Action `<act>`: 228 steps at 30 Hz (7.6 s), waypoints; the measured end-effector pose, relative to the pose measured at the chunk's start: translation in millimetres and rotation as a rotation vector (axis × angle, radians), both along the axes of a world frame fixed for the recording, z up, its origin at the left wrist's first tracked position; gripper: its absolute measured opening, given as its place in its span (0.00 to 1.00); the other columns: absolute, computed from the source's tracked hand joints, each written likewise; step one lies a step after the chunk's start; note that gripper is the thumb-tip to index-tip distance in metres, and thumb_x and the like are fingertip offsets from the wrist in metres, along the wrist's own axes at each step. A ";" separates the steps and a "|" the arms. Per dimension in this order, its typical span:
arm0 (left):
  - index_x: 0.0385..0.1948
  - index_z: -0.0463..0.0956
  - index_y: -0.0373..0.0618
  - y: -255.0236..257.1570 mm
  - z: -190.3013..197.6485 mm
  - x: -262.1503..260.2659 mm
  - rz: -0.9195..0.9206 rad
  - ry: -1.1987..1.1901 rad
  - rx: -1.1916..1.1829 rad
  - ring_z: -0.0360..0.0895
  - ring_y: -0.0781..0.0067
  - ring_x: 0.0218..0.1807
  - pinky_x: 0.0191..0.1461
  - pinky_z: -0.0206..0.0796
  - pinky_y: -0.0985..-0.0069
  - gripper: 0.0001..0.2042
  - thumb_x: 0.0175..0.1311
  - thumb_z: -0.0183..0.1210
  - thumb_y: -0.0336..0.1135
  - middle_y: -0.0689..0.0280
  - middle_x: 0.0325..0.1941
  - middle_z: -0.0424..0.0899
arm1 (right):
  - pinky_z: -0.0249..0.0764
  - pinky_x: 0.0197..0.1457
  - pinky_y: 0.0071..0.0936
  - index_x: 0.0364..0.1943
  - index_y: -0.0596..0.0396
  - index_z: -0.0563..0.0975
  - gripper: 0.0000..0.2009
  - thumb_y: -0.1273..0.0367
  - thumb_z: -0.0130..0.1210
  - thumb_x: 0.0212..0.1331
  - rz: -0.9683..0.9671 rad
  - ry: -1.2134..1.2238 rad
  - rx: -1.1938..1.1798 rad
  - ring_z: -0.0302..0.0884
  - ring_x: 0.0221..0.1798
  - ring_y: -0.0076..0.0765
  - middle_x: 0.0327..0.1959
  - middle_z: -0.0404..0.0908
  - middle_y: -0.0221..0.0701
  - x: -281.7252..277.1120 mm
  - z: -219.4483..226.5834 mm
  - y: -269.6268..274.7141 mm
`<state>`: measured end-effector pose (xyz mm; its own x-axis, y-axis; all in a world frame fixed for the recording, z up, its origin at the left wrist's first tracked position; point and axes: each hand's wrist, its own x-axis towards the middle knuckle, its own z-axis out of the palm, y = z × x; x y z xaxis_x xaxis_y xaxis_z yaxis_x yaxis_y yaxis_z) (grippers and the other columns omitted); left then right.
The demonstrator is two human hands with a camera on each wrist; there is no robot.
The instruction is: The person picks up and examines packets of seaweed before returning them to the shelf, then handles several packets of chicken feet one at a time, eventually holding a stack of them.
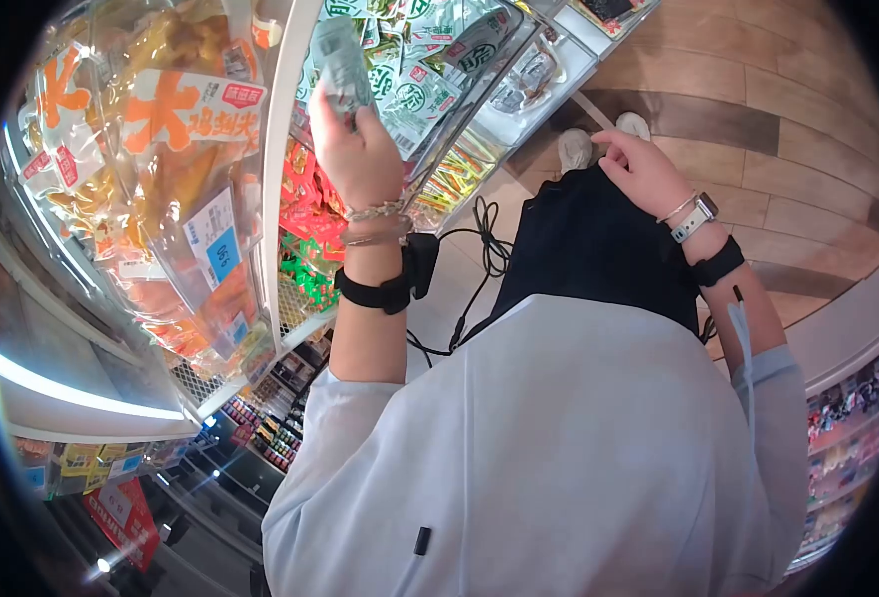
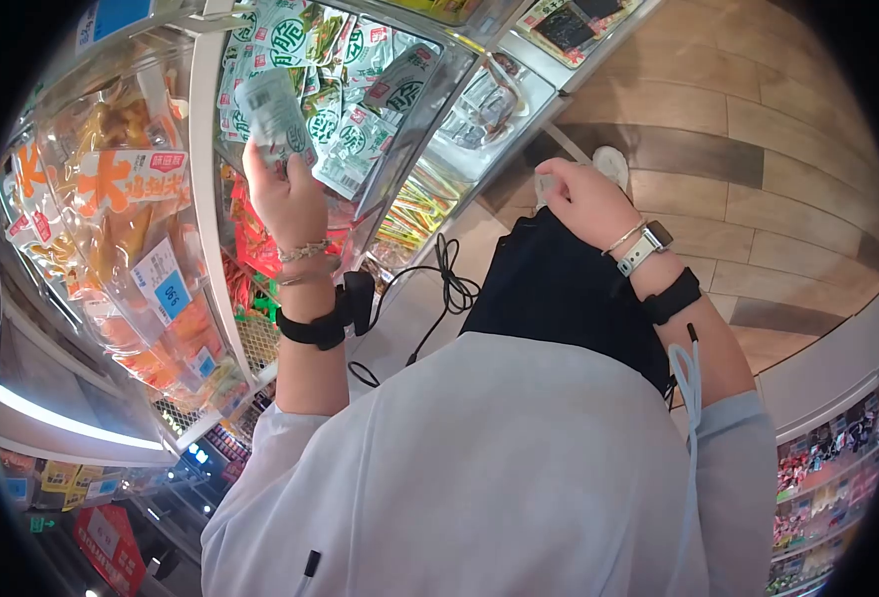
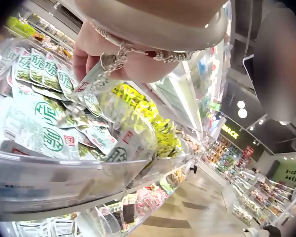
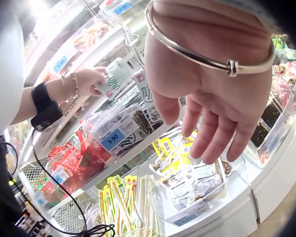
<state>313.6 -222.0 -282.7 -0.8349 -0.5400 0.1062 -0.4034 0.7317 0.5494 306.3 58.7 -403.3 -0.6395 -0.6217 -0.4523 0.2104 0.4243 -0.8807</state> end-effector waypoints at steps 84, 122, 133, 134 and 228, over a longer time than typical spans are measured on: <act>0.47 0.66 0.42 106.0 -45.2 20.2 0.035 -0.688 2.178 0.58 0.80 0.15 0.26 0.60 0.79 0.23 0.63 0.37 0.52 0.68 0.27 0.74 | 0.64 0.36 0.36 0.25 0.60 0.72 0.09 0.70 0.57 0.40 0.211 0.268 -0.043 0.67 0.33 0.45 0.25 0.71 0.39 -40.1 82.8 41.8; 0.34 0.75 0.38 -19.1 -27.0 4.8 -0.088 -0.330 -0.033 0.77 0.67 0.32 0.39 0.67 0.77 0.16 0.42 0.65 0.36 0.59 0.31 0.80 | 0.68 0.46 0.22 0.43 0.58 0.72 0.13 0.72 0.54 0.53 -0.166 -0.417 -0.303 0.70 0.41 0.19 0.38 0.76 0.26 -23.3 46.1 12.4; 0.35 0.75 0.35 51.9 53.9 2.2 0.112 -0.180 0.996 0.75 0.81 0.31 0.35 0.68 0.82 0.10 0.52 0.59 0.28 0.65 0.32 0.80 | 0.69 0.47 0.21 0.45 0.60 0.71 0.12 0.73 0.50 0.56 -0.199 -0.536 -0.626 0.71 0.43 0.20 0.41 0.76 0.28 -29.2 80.0 3.3; 0.36 0.75 0.34 56.2 54.7 1.7 0.115 -0.209 1.100 0.75 0.80 0.31 0.35 0.68 0.82 0.10 0.51 0.59 0.28 0.64 0.32 0.80 | 0.69 0.46 0.21 0.45 0.60 0.71 0.12 0.73 0.50 0.56 -0.197 -0.540 -0.641 0.71 0.42 0.20 0.41 0.76 0.28 -29.6 83.4 2.0; 0.55 0.59 0.38 96.0 -24.4 16.1 -0.176 0.057 2.394 0.67 0.60 0.56 0.59 0.58 0.63 0.25 0.63 0.43 0.48 0.56 0.55 0.68 | 0.68 0.31 0.30 0.39 0.60 0.71 0.12 0.74 0.53 0.48 -0.197 0.135 -0.412 0.73 0.29 0.43 0.26 0.75 0.42 -19.9 109.2 -18.3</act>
<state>329.6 -126.0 -307.1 -0.8868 0.3334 -0.3200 -0.3941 -0.9072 0.1473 286.3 40.4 -294.1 -0.7997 -0.5924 -0.0980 0.1235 -0.0026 -0.9923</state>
